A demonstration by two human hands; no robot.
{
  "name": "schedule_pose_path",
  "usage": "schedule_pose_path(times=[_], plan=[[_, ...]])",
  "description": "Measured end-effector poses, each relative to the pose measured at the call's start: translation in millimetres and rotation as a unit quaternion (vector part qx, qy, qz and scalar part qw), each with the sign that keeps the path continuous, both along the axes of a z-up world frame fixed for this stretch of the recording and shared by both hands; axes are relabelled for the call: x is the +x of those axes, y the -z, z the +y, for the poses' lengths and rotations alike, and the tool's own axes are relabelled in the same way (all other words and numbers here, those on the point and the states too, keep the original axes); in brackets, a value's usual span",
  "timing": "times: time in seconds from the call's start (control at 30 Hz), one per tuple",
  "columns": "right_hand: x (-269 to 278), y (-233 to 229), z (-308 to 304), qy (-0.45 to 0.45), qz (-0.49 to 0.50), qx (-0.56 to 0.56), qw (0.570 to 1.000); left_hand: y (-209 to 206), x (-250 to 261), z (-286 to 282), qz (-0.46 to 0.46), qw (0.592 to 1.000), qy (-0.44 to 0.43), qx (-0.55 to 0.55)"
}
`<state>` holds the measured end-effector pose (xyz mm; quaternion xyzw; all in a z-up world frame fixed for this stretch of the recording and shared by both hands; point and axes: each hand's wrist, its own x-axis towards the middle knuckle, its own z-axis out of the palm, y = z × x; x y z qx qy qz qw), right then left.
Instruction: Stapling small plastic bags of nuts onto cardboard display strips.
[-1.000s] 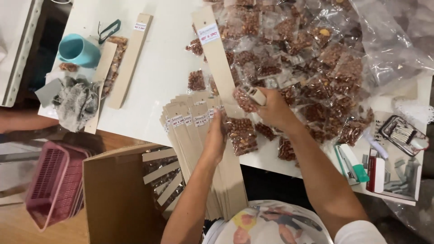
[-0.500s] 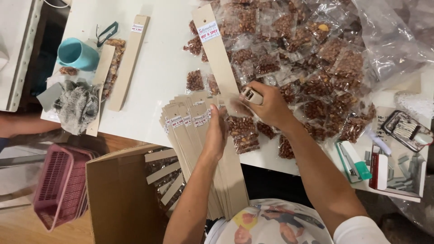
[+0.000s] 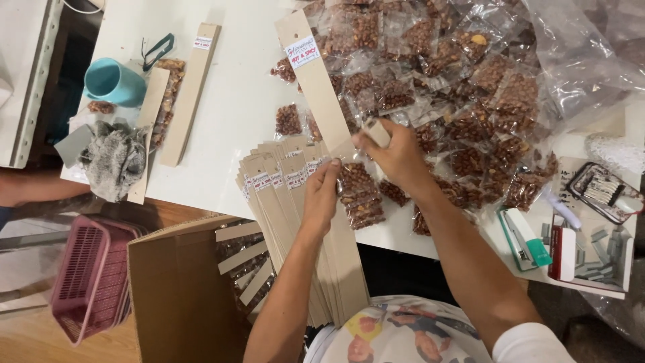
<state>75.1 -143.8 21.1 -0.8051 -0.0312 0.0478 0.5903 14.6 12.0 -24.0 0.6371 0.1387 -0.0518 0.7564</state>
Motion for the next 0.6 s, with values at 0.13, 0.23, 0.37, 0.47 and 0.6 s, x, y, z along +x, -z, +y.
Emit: schedule_pose_path(times=[0.13,0.23,0.37,0.47,0.6], plan=[[5,-45,37,0.129,0.158,-0.005,0.979,23,0,8,-0.04,0.997,0.026,0.06],[1,-61,58,0.147,0.132,0.25,0.948,19,0,7,-0.077,0.99,0.065,0.103],[20,25,52,0.13,0.043,0.266,0.954,13,-6,3,-0.096,0.977,0.089,0.168],[11,-15,34,0.077,0.009,0.205,0.976,11,1,-1,-0.077,0.98,0.074,0.168],[88,55,-46,-0.095,-0.378,-0.435,0.812,-28,0,-5,0.029,1.0,-0.005,-0.002]])
